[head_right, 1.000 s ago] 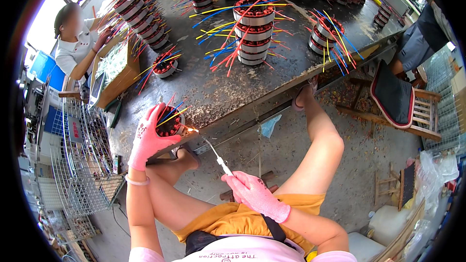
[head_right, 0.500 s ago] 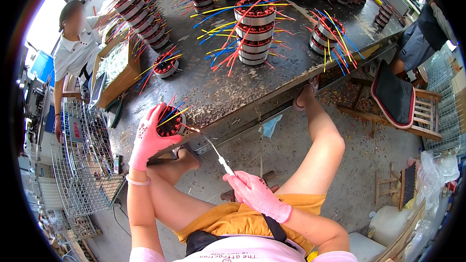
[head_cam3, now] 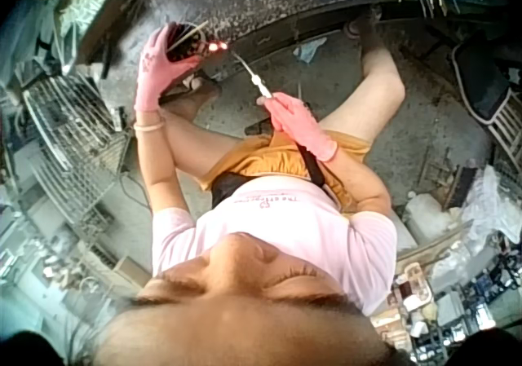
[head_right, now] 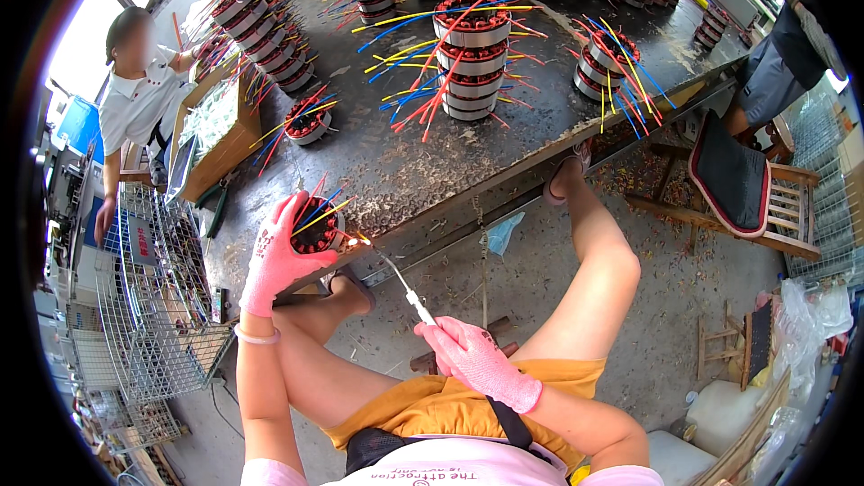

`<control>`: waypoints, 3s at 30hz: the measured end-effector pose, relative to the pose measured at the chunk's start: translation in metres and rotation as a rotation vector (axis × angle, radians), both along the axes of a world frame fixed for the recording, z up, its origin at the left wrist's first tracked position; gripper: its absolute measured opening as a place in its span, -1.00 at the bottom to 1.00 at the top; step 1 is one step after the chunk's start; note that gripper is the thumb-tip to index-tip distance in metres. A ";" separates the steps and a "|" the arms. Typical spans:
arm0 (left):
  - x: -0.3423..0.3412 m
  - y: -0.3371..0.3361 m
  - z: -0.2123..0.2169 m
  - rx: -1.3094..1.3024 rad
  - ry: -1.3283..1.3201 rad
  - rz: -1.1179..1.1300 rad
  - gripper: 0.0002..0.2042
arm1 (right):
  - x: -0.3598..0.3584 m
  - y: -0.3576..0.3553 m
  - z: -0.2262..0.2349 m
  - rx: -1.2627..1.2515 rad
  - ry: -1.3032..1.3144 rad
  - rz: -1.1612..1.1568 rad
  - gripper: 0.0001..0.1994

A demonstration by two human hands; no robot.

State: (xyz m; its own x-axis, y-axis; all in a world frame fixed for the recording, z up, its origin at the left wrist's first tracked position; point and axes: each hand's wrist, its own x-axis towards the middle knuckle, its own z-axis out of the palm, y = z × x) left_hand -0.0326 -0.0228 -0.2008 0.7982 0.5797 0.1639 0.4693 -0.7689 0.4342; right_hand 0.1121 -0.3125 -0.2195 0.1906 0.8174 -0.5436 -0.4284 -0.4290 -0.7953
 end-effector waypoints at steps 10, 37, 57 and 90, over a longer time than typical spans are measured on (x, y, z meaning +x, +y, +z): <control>-0.001 0.001 -0.002 0.012 0.018 -0.002 -0.04 | 0.000 -0.002 -0.003 0.009 0.071 -0.033 -0.69; 0.004 -0.003 0.000 0.486 -0.500 -0.019 0.00 | 0.004 -0.007 0.033 0.091 0.243 0.025 -0.64; 0.001 -0.004 0.003 0.533 -0.454 -0.009 0.03 | 0.002 -0.004 0.031 0.111 0.196 0.028 -0.64; -0.003 -0.005 0.006 0.171 -0.329 0.048 -0.02 | 0.007 -0.009 0.024 0.078 0.186 -0.029 -0.64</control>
State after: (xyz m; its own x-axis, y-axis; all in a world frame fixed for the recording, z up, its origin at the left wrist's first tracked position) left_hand -0.0357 -0.0281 -0.1945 0.6590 0.5576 0.5048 0.3638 -0.8237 0.4350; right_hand 0.1188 -0.3220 -0.1960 0.1171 0.8539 -0.5072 -0.5824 -0.3546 -0.7315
